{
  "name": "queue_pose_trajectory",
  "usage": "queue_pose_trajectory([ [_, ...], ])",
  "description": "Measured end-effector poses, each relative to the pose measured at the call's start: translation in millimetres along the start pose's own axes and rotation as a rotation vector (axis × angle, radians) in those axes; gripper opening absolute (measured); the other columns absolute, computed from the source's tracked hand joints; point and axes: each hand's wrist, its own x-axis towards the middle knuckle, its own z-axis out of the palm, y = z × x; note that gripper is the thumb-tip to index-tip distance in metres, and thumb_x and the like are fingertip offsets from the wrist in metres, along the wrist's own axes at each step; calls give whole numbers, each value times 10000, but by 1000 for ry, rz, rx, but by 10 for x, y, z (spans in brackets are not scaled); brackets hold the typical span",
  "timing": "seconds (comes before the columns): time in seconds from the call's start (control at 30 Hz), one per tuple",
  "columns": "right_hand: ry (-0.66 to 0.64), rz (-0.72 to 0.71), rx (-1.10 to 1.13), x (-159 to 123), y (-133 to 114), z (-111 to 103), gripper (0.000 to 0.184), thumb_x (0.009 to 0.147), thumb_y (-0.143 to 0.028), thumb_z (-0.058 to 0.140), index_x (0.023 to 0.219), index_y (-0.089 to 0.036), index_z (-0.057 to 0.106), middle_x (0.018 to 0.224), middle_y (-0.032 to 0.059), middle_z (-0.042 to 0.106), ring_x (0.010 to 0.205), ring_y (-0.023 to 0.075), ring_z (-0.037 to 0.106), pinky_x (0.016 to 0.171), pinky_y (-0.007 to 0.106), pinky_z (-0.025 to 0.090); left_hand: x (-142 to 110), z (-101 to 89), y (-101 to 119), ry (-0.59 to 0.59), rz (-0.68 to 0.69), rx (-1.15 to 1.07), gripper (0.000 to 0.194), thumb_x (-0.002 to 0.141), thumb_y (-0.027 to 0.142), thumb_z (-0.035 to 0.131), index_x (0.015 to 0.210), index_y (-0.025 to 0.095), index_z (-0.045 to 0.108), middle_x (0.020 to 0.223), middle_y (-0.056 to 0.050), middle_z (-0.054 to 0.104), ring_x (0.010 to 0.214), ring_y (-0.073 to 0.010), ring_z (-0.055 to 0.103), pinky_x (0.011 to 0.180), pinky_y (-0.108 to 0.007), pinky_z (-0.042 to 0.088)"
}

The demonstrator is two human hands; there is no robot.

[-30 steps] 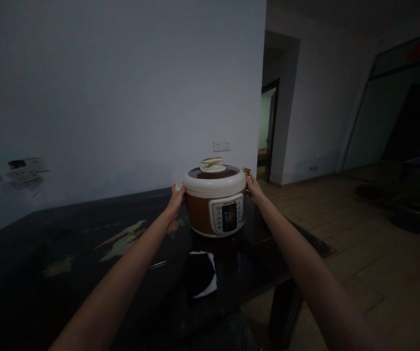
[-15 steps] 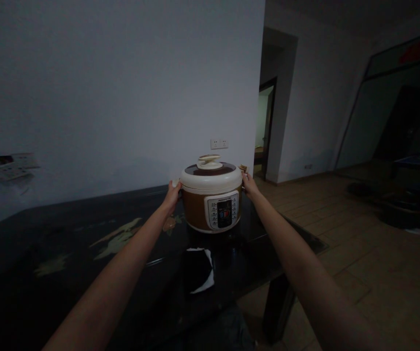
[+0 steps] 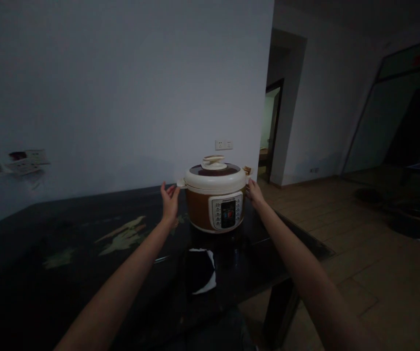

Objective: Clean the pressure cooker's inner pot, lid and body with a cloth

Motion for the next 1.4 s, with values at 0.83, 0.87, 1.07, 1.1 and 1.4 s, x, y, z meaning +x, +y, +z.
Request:
queue_pose_trajectory([
  [0.83,-816,-62,-717,-1897,223,626,195,631,-125,727,735,-198,579,754,-21,567,742,151,546,681,258,398,-1872,-727,267,-1066,586,903,275,890,154,521,1140,249,584,1161,-46,609,1091,-205,549,935,-358,432],
  [0.87,-802,-48,-702,-1901,219,550,212,632,-95,696,761,-200,565,721,-36,550,702,137,535,650,243,392,-1847,-707,268,-1056,614,929,268,885,122,505,1109,237,600,1141,-53,613,1073,-205,554,919,-352,438],
  [1.07,-616,-4,-615,-1967,132,-159,410,682,-118,530,1081,-209,502,726,-51,531,598,121,506,541,220,397,-1642,-247,282,-1071,668,985,214,857,98,512,1000,206,630,1069,-66,608,975,-211,555,816,-334,454],
  [1.1,-576,-8,-618,-1957,121,-289,402,686,-134,517,1082,-206,519,735,-40,540,601,126,505,550,231,402,-1621,-128,268,-1074,668,968,218,859,101,513,1009,210,627,1071,-59,608,974,-206,555,820,-330,451],
  [1.4,-361,-29,-682,-1700,239,-961,270,663,-263,558,873,-198,715,744,40,652,648,196,579,619,319,454,-1724,505,86,-1095,650,829,232,883,176,518,1094,199,612,1115,-74,624,1019,-213,582,875,-347,463],
])
